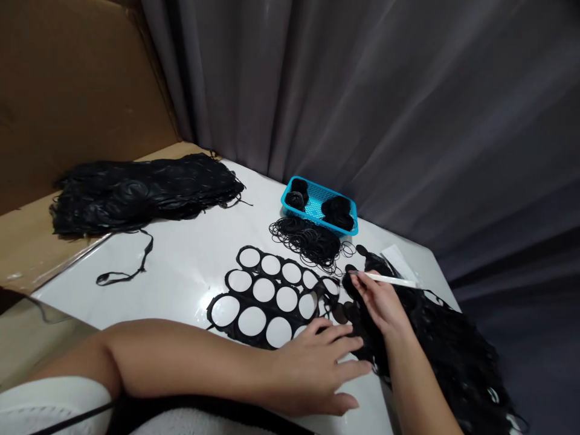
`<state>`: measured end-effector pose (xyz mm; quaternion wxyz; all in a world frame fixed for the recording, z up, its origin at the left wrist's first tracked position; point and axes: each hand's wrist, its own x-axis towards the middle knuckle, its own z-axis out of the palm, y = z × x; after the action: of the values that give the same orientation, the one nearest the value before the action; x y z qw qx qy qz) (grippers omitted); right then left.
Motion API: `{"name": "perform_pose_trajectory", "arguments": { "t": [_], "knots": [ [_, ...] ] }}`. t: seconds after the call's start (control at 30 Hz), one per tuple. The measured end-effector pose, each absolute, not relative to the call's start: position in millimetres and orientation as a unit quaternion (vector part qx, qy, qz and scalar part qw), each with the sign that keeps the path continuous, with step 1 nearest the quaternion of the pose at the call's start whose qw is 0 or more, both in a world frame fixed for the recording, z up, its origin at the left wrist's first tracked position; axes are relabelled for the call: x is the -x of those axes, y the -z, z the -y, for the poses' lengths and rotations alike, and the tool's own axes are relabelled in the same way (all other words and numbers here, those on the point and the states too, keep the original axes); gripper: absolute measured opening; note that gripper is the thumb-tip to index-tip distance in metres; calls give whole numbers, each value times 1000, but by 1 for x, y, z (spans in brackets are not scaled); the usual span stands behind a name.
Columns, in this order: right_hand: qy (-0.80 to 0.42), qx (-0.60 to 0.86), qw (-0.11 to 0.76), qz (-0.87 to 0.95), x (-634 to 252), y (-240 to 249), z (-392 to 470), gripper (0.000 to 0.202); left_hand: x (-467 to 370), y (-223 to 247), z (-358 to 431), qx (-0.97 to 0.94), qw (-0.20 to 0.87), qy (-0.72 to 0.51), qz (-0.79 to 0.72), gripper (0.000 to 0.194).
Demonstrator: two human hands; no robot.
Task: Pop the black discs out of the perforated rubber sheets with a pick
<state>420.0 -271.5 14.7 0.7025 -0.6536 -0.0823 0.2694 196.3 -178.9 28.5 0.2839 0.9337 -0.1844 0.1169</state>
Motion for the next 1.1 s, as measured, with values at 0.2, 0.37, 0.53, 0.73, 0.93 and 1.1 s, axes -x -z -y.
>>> {"name": "perform_pose_trajectory", "arguments": {
  "t": [0.2, 0.37, 0.53, 0.73, 0.93, 1.1],
  "knots": [
    [-330, 473, 806, -134, -392, -18, 293, 17, -170, 0, 66, -973, 180, -141, 7, 52],
    [-367, 366, 828, -213, -347, -25, 269, 23, -162, 20, 7, -991, 128, -34, 17, 65],
    [-311, 338, 872, -168, -352, -37, 245, 25, -168, 8, 4, -991, 126, -28, 26, 74],
    [-383, 375, 823, -187, -346, -30, 217, 20, -169, 2, 25, -988, 110, -67, 89, 56],
    [-418, 371, 806, -196, -345, -44, 202, 19, -161, 15, 34, -987, 116, -74, 83, 59],
    [-308, 351, 865, -182, -369, -60, 210, 21, -158, 18, 31, -985, 128, -81, 84, 58]
  ]
}}
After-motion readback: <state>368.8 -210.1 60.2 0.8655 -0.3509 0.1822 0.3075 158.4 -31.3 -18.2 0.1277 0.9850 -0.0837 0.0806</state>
